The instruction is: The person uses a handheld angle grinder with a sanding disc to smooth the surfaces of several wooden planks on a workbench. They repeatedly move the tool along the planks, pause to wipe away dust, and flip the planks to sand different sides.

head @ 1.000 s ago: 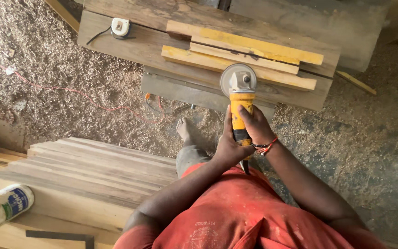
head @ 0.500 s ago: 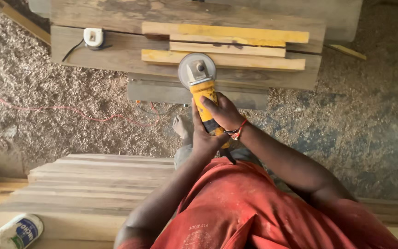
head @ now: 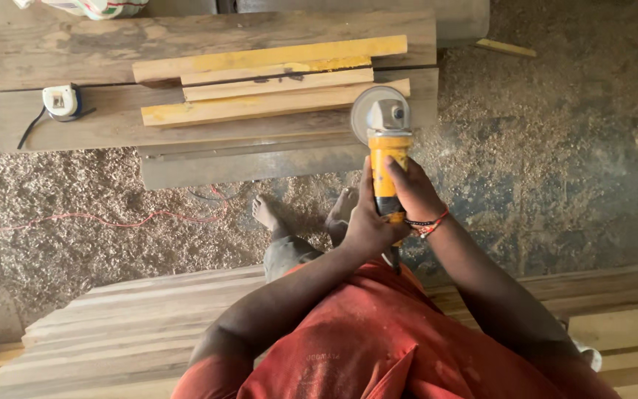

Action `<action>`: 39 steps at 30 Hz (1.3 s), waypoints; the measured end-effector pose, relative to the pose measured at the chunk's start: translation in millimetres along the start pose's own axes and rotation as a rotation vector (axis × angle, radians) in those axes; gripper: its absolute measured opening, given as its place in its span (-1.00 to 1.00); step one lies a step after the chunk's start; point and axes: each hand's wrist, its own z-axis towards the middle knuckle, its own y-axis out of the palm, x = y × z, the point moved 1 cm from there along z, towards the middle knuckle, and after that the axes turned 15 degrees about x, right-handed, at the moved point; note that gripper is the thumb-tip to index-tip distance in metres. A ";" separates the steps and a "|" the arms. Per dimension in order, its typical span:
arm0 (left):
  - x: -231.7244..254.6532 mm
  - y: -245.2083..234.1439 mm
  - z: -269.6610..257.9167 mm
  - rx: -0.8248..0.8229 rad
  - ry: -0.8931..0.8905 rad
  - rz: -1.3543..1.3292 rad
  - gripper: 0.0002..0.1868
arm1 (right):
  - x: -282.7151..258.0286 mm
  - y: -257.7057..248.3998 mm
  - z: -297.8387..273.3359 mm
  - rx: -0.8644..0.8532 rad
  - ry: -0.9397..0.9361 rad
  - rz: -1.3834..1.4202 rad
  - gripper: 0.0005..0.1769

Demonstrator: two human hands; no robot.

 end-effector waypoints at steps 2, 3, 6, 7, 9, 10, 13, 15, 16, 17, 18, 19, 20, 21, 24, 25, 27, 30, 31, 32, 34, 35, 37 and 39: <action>1.0 -3.5 -0.4 0.008 -0.031 0.048 0.47 | -2.8 2.4 -1.0 -0.016 -0.005 0.018 -0.46; 0.6 -7.2 -1.2 0.012 -0.046 0.072 0.47 | -1.4 11.2 -1.1 -0.042 -0.014 0.025 -0.46; -6.0 -34.0 -7.0 0.121 -0.136 0.092 0.46 | 5.6 49.8 5.2 -0.182 0.003 0.097 -0.48; -8.3 -41.0 -8.8 0.156 -0.037 0.015 0.44 | 7.9 62.6 6.5 -0.238 0.017 0.128 -0.48; -10.9 -48.3 -10.1 0.220 0.162 -0.144 0.40 | 10.9 78.4 3.1 -0.209 -0.026 0.063 -0.50; -10.7 -47.3 -9.2 0.222 0.192 -0.096 0.40 | 10.4 80.1 3.1 -0.196 -0.050 0.028 -0.50; 0.1 -39.2 -6.7 0.173 0.081 0.070 0.44 | 6.3 62.7 8.4 -0.260 -0.013 0.129 -0.46; 9.6 -18.3 1.8 0.055 -0.254 0.210 0.50 | 3.7 30.8 10.8 -0.155 -0.009 -0.003 -0.42; 15.3 -6.3 5.0 0.033 -0.226 0.212 0.49 | 2.7 11.0 10.8 -0.104 -0.003 -0.072 -0.40; 19.6 6.6 7.3 0.011 -0.199 0.215 0.48 | 2.1 -7.0 11.5 -0.065 -0.003 -0.004 -0.37; 23.0 18.6 10.2 -0.009 -0.167 0.217 0.47 | 1.0 -24.8 13.3 -0.027 -0.008 0.064 -0.34; 24.7 30.4 13.1 -0.069 -0.168 0.264 0.48 | -0.3 -43.4 12.4 0.025 -0.011 0.040 -0.34; 25.5 41.7 16.8 -0.129 -0.167 0.312 0.50 | -1.7 -59.1 11.2 0.075 -0.017 0.017 -0.34; 24.5 49.8 18.1 -0.188 -0.166 0.359 0.51 | -2.3 -70.8 7.6 0.118 0.001 0.048 -0.34; 17.3 53.9 12.1 -0.242 0.051 0.114 0.53 | -3.2 -81.2 -10.1 0.226 0.016 0.090 -0.35; 14.5 50.5 9.8 -0.245 0.066 0.127 0.54 | -3.0 -76.8 -17.6 0.253 -0.006 0.073 -0.36; 12.0 32.9 5.3 -0.223 0.080 0.159 0.54 | -6.5 -58.0 -20.7 0.253 -0.040 0.049 -0.37; 15.2 -12.6 -3.4 -0.131 0.025 0.092 0.47 | -13.1 -6.5 -19.9 0.167 -0.072 0.019 -0.39; 19.2 -32.4 -5.6 -0.069 0.026 0.111 0.47 | -19.6 13.0 -19.0 0.117 -0.077 -0.003 -0.40; 22.7 -50.7 -10.2 -0.021 0.036 0.128 0.47 | -23.9 34.6 -21.0 0.082 -0.092 -0.025 -0.41; 30.7 -86.1 -16.5 0.088 -0.001 0.145 0.45 | -27.6 86.7 -20.8 -0.049 -0.094 0.035 -0.44; 33.7 -105.5 -19.2 0.149 -0.048 0.145 0.42 | -29.4 111.0 -18.6 -0.111 -0.095 0.063 -0.45; 33.2 -149.0 -26.9 0.269 -0.091 0.133 0.40 | -24.2 163.9 -18.2 -0.244 -0.045 0.092 -0.49; 27.6 -186.3 -30.4 0.367 -0.082 0.112 0.41 | -16.8 216.1 -12.7 -0.359 -0.024 0.114 -0.51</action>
